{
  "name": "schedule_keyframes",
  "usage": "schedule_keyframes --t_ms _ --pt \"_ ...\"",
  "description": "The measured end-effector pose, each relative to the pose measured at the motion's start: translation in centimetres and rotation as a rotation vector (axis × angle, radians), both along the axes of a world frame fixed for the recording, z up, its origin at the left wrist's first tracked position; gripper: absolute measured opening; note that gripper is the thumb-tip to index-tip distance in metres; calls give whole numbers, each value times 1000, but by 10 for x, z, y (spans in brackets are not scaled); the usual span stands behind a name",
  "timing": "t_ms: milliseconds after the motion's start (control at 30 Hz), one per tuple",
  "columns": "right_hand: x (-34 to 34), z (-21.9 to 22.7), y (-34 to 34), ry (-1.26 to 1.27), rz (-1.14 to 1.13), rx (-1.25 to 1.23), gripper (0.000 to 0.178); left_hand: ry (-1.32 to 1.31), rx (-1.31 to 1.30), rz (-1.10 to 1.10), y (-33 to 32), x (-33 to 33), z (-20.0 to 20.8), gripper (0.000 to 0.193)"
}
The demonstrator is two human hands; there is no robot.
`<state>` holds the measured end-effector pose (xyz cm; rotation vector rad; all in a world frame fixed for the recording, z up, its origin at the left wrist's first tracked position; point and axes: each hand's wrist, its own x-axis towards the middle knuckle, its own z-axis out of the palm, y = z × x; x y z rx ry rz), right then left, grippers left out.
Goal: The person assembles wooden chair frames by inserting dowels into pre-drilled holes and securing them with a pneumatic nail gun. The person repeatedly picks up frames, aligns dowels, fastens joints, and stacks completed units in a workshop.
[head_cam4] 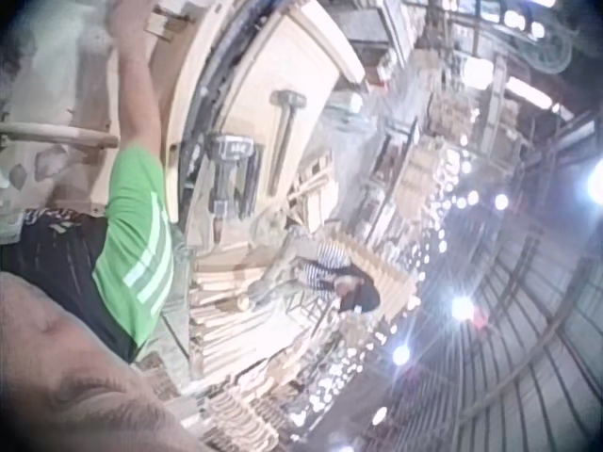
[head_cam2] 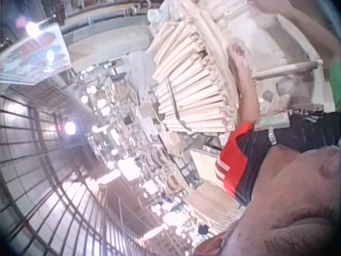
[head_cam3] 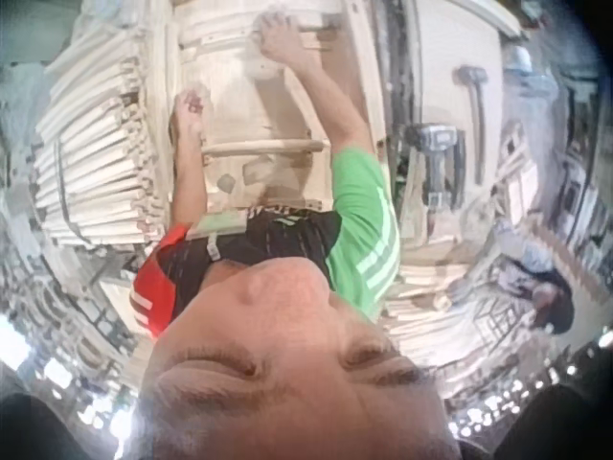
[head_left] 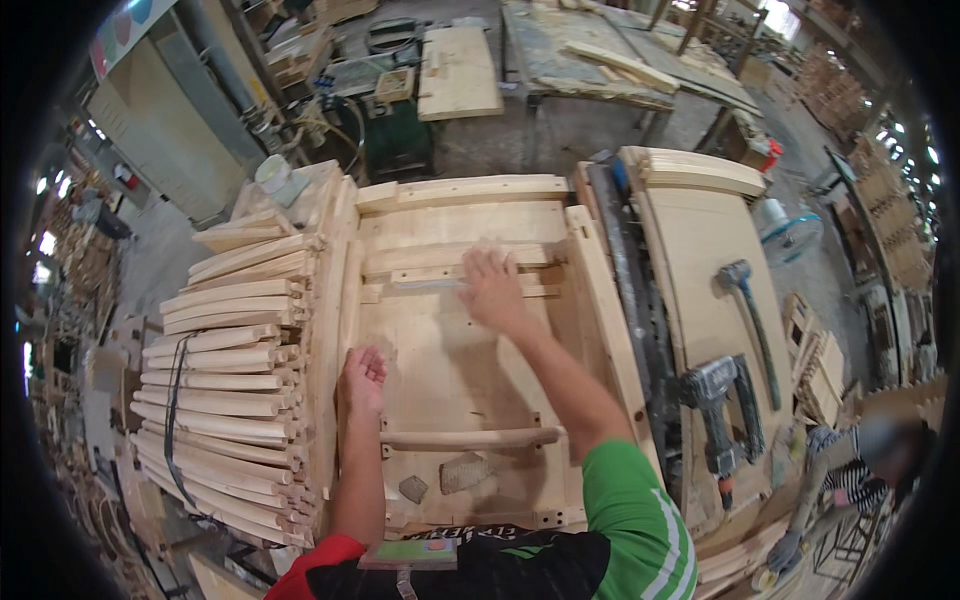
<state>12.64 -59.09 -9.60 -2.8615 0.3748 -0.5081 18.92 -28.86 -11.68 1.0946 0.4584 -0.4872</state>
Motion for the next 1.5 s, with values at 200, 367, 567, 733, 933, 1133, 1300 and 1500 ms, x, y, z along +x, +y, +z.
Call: schedule_keyframes --t_ms 200,367,567,733,933,1133,1300,1500 --pt "-172 58 73 -137 -79 441 58 -44 -146 -33 24 -5 4 35" --pt "-334 100 81 -89 -537 132 47 -131 119 -120 -17 -51 28 40" --pt "-404 77 88 165 -788 81 39 -318 -38 -1013 -66 -117 20 20" --pt "-391 93 81 200 -659 470 41 -1079 470 -1293 -58 -148 9 23" --pt "-369 53 98 73 -433 1385 41 -1237 443 -1374 -63 -168 22 25" --pt "-329 32 126 156 -577 871 63 -1098 549 -1415 -56 -151 13 31" --pt "-360 37 150 177 -745 661 44 -1190 653 -1449 -62 -157 28 36" --pt "-359 33 152 107 -693 506 35 -1059 689 -1473 -66 -163 51 37"
